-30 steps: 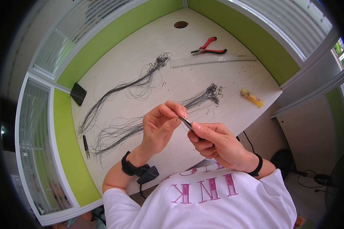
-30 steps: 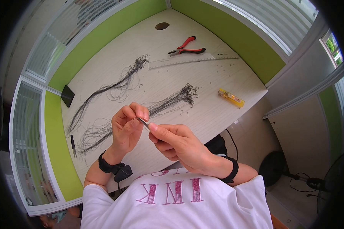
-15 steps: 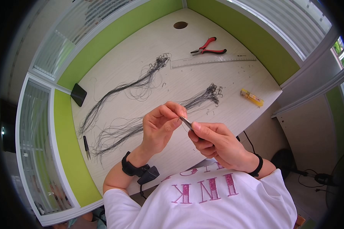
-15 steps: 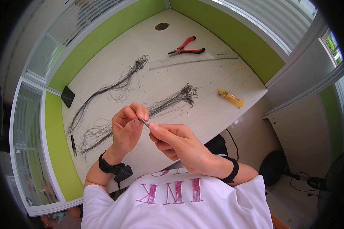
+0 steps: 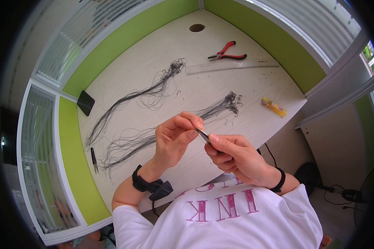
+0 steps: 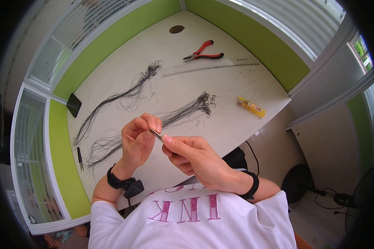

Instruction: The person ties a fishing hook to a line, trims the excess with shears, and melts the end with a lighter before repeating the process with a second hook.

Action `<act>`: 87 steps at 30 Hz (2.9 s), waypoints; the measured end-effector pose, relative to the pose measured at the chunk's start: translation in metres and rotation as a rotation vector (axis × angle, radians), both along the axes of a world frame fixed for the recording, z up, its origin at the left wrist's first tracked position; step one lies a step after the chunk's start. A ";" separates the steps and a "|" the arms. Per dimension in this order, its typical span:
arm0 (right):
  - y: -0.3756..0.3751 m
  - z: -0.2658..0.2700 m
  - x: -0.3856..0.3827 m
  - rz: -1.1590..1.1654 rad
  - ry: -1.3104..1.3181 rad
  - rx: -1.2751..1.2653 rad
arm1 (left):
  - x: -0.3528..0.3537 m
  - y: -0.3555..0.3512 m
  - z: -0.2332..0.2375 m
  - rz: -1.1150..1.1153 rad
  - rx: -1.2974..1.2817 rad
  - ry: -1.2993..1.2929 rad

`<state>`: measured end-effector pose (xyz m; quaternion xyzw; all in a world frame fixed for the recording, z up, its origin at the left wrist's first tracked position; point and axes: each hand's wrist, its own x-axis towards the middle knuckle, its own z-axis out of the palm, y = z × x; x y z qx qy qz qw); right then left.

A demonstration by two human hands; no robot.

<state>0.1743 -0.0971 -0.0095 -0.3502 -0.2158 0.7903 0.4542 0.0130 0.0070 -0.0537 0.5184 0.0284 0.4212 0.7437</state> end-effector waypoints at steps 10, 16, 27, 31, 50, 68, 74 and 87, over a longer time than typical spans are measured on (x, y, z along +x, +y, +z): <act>0.001 -0.002 -0.002 -0.006 0.057 -0.018 | 0.000 0.001 0.001 -0.010 0.013 -0.013; 0.000 -0.002 -0.002 -0.015 0.027 -0.005 | 0.000 0.001 0.002 -0.009 0.021 -0.009; 0.000 -0.002 -0.003 -0.021 0.047 -0.009 | 0.000 0.000 0.004 -0.009 0.008 -0.007; -0.001 -0.002 -0.003 -0.013 0.034 0.007 | 0.000 0.000 0.005 -0.009 0.035 -0.006; -0.001 0.001 0.003 -0.048 0.001 0.034 | 0.000 -0.004 0.003 0.020 0.076 0.079; 0.009 -0.083 0.068 -0.599 -1.984 0.560 | 0.005 -0.011 0.007 -0.014 -0.336 0.203; 0.010 -0.076 0.064 -0.473 -2.043 0.497 | 0.006 -0.013 0.010 -0.003 -0.355 0.225; 0.005 -0.062 0.063 -0.589 -1.853 0.542 | 0.002 -0.010 0.005 0.009 -0.373 0.186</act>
